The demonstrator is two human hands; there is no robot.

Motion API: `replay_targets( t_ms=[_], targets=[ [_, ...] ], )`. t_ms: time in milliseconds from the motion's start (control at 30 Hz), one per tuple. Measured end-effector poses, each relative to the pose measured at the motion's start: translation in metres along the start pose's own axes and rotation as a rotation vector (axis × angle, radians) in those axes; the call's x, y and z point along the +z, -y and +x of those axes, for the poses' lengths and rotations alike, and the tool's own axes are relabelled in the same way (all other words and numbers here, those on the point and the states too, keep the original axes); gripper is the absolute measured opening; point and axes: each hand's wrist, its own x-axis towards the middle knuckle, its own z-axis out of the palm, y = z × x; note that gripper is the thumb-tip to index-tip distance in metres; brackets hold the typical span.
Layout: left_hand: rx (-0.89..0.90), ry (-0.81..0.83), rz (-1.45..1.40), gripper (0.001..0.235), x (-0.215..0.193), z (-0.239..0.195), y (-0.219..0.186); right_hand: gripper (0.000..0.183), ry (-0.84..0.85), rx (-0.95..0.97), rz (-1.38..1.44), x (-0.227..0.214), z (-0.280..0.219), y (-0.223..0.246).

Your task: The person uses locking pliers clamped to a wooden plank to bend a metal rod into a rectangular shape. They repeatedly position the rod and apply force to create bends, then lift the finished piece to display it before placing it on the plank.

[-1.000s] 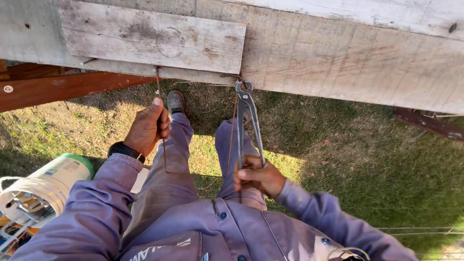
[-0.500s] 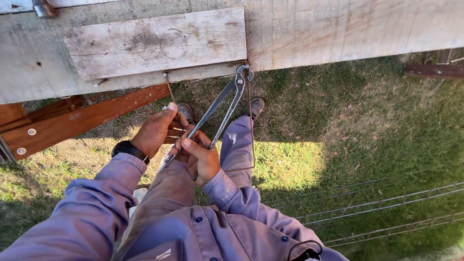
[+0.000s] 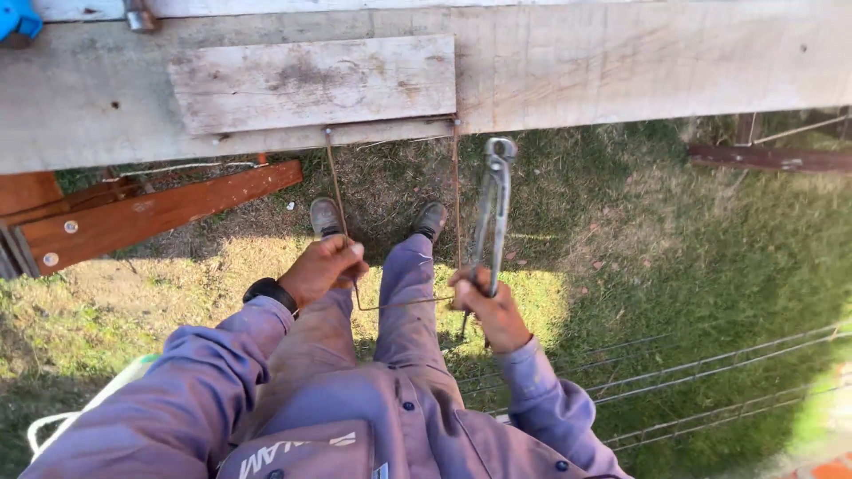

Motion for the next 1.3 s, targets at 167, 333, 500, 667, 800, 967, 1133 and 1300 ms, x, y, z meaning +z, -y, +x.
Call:
replay_targets(
  t_ms=[167, 333, 500, 667, 800, 967, 1133, 1300],
  targets=[
    [0.140, 0.073, 0.115, 0.024, 0.003, 0.003, 0.061, 0.016, -0.198, -0.153, -0.125, -0.035, 0.052, -0.054],
    [0.205, -0.006, 0.297, 0.013, 0.018, -0.028, 0.043, 0.012, -0.232, 0.047, 0.252, 0.002, 0.048, -0.040],
    [0.329, 0.029, 0.175, 0.009, 0.047, -0.108, -0.018, 0.014, -0.232, -0.142, 0.330, 0.018, 0.008, 0.018],
    [0.473, 0.012, 0.098, 0.009, 0.064, -0.112, -0.046, 0.013, -0.184, -0.313, 0.282, 0.008, 0.006, 0.078],
    [0.588, -0.059, 0.033, 0.024, 0.074, -0.113, -0.064, 0.015, -0.132, -0.351, 0.353, 0.005, 0.013, 0.109],
    [0.547, -0.047, -0.234, 0.031, 0.098, -0.115, -0.081, 0.011, -0.124, -0.334, 0.479, 0.001, 0.015, 0.134],
    [0.496, -0.036, -0.153, 0.023, 0.101, -0.132, -0.097, 0.008, -0.060, -0.327, 0.560, 0.000, 0.022, 0.156],
    [0.592, -0.176, -0.083, 0.025, 0.061, -0.121, -0.111, 0.017, -0.246, -0.381, -0.202, -0.056, 0.095, 0.158]
  ],
)
